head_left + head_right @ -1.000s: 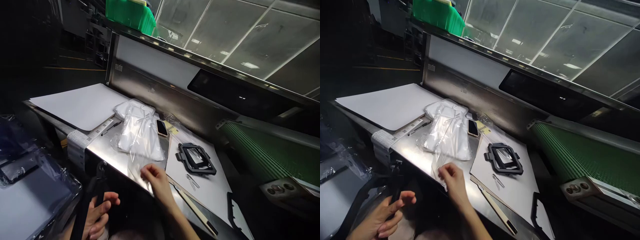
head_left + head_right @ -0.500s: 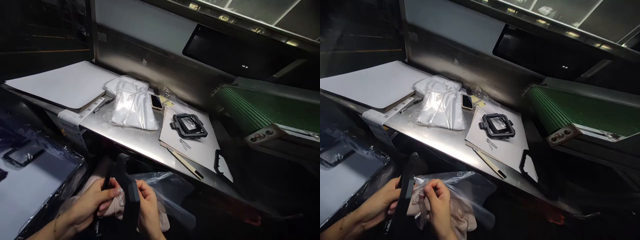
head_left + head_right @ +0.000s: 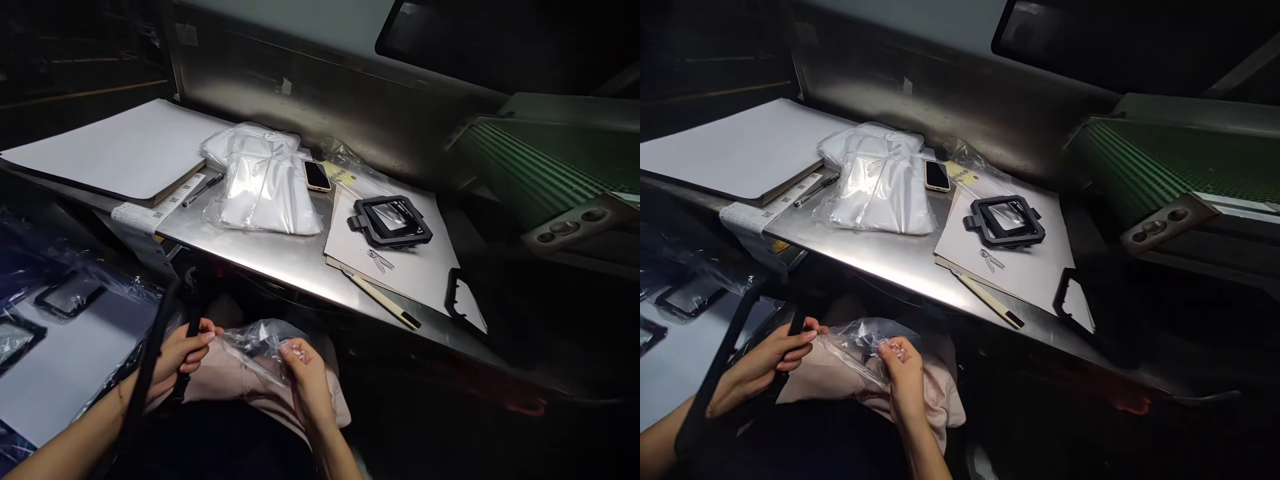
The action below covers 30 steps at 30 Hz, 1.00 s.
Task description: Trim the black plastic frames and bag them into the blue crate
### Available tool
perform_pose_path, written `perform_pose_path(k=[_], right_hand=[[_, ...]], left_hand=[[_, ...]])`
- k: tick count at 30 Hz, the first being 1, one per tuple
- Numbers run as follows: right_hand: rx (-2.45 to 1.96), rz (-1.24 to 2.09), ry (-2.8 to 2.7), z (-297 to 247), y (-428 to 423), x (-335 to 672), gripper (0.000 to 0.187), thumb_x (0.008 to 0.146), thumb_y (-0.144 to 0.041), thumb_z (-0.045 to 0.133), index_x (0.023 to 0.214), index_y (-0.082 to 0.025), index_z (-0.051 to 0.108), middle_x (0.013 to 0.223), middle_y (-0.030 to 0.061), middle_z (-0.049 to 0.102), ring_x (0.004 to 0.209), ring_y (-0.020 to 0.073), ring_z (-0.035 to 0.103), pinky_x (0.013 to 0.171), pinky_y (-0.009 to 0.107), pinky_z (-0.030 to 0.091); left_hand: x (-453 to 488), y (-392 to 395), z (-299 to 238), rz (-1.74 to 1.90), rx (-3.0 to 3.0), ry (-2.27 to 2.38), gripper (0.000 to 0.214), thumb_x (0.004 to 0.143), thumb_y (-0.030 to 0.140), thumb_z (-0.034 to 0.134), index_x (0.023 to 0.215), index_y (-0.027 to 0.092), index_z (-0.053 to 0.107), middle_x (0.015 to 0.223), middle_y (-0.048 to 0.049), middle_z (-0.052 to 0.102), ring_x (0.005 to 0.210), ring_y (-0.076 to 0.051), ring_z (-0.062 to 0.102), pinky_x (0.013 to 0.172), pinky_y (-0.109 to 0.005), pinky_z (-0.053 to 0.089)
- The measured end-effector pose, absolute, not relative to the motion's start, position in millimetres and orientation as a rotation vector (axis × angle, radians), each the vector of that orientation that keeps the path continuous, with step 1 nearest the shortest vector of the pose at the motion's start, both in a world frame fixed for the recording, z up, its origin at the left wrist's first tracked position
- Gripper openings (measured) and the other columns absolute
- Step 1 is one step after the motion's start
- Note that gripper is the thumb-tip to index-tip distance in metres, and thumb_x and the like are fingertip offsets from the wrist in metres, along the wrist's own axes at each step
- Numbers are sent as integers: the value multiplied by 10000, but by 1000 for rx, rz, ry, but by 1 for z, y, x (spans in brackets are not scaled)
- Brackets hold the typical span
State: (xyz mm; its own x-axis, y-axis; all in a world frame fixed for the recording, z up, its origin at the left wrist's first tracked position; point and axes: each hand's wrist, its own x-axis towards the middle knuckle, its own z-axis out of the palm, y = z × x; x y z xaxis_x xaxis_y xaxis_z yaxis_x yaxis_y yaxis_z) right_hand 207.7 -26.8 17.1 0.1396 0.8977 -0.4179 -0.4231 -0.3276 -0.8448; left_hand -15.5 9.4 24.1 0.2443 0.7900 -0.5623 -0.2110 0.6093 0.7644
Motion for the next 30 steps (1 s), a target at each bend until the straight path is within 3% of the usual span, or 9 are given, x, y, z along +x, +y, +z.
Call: perform_pose_path(k=[5,8,10,11,13,15,18,22,30], right_hand=[[-1495,1378,-631,-11,3,215,277,855,-371,440,764,-124,524,607,-52,484,436,39,429,399,175,369],[-1537,1416,-814,-11,17,213,303,859,-396,421,793,-123,536,637,-38,514,463,50,462,424,190,395],[-1531,1428,-995,-3,21,210,324,861,-407,411,786,-121,544,647,-32,528,489,60,486,452,204,411],[-1522,1430,-1105,3,21,209,329,856,-409,420,764,-120,547,634,-36,526,492,63,489,460,209,414],[-1495,1411,-1344,17,19,213,335,835,-405,459,679,-121,540,578,-54,498,484,68,484,472,215,411],[-1462,1339,-1567,28,10,223,321,812,-389,501,626,-129,528,558,-59,485,512,79,487,513,232,413],[-1459,1173,-1758,32,-19,242,226,810,-329,513,687,-143,553,621,-30,516,572,95,484,557,250,394],[-1406,1147,-1845,11,-79,231,163,810,-249,487,737,-158,601,627,27,590,560,127,534,517,236,383],[-1429,1282,-1609,-13,-90,171,310,868,-353,404,730,-151,593,551,-28,565,479,80,528,488,216,433]], left_hand=[[-35,13,26,600,887,1141,333,736,412,522,942,155,568,535,45,434,449,-61,309,357,-151,242],[-23,18,29,436,1003,1144,599,774,357,504,1305,206,270,639,14,586,440,-64,343,372,-166,279],[-6,23,26,356,1062,1145,771,771,311,535,1355,232,37,640,26,621,419,-61,361,375,-166,293],[3,25,23,327,1083,1145,780,765,299,552,1352,227,44,619,37,618,409,-59,375,369,-164,296],[17,29,15,278,1104,1154,568,768,291,557,1267,183,307,570,55,579,385,-47,391,349,-157,293],[23,31,7,246,1091,1176,245,795,298,524,969,126,535,539,64,523,362,-30,380,332,-151,290],[19,25,-1,262,1018,1260,244,836,336,447,746,121,517,548,67,469,363,-19,358,328,-148,294],[3,8,-10,246,900,1327,256,838,365,429,752,132,492,565,63,470,372,-24,371,337,-153,316],[-25,2,-25,142,819,1407,384,836,436,392,656,125,528,486,69,463,383,-48,417,388,-188,338]])
